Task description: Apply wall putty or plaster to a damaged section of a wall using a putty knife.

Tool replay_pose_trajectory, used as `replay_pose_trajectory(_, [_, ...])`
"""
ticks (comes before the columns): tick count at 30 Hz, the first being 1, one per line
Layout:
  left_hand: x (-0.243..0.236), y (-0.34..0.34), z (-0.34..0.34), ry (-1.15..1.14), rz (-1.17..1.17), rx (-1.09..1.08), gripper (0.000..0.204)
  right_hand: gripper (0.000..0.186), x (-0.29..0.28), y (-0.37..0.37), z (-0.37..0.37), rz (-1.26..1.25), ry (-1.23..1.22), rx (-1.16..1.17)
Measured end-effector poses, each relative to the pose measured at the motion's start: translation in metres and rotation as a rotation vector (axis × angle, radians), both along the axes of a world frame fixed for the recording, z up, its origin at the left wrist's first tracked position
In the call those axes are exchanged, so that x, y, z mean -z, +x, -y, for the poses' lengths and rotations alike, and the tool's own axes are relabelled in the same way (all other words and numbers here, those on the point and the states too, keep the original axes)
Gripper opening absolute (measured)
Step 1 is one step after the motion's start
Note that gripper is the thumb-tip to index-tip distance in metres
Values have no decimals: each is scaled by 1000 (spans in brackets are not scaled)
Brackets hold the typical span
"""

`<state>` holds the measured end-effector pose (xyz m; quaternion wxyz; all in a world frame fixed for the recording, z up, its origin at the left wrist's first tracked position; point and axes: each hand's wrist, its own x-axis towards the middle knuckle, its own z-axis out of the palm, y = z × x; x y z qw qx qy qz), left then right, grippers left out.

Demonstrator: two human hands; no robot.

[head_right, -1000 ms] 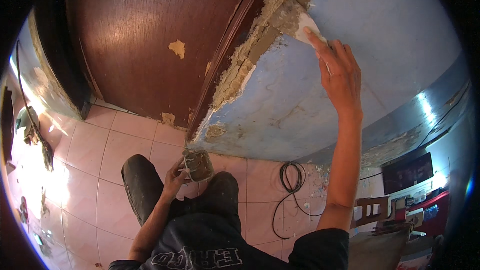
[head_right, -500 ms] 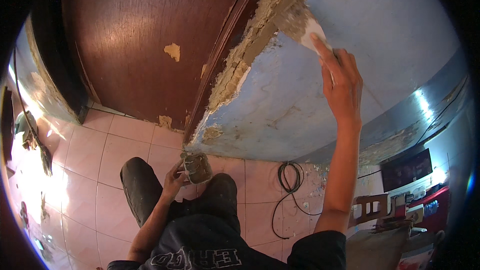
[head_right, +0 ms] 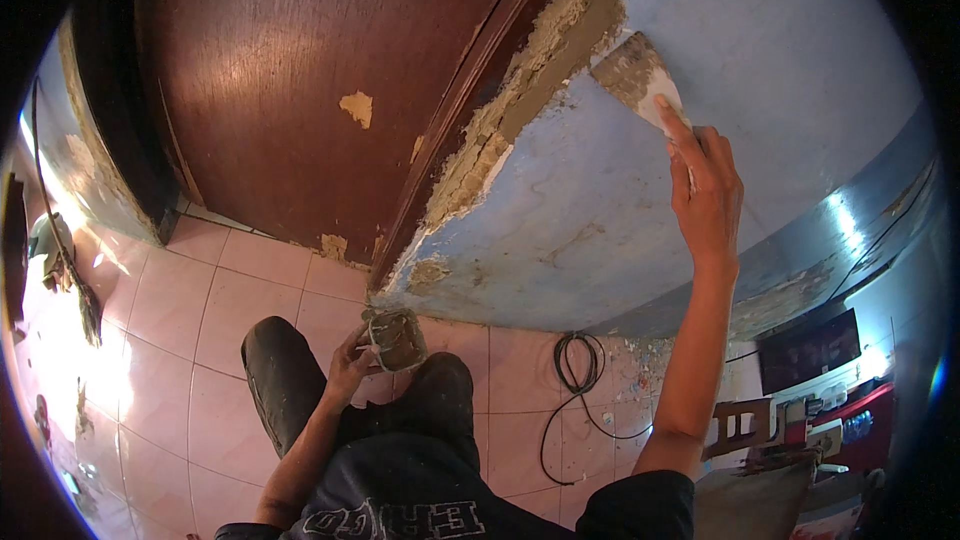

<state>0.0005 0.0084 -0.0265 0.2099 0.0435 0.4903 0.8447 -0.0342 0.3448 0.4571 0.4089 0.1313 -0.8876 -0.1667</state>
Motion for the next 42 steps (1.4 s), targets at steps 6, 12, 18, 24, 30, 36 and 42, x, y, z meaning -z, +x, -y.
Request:
replay_pose_trajectory(6, [1, 1, 1, -34, 5, 4, 61, 57, -8, -21, 29, -10, 13, -87])
replay_pose_trajectory(12, [-16, 2, 1, -33, 23, -15, 63, 56, 10, -24, 11, -7, -11, -48])
replay_pose_trajectory(18, [-17, 3, 4, -33, 25, -10, 62, 60, 52, -11, -4, -24, -131, -109])
replay_pose_trajectory(24, [-3, 2, 1, -54, 22, -4, 61, 66, 88, -25, 26, 64, -107, -151])
replay_pose_trajectory(30, [-14, 1, 3, -43, 39, -3, 61, 60, 111, -10, -17, 37, -114, -101])
replay_pose_trajectory(36, [-9, 4, 3, -41, 65, 18, 62, 46, 178, 53, -16, 123, -507, -23])
replay_pose_trajectory(42, [-20, 9, 9, -75, 111, -34, 63, 49, 283, 102, 33, 355, -998, -98])
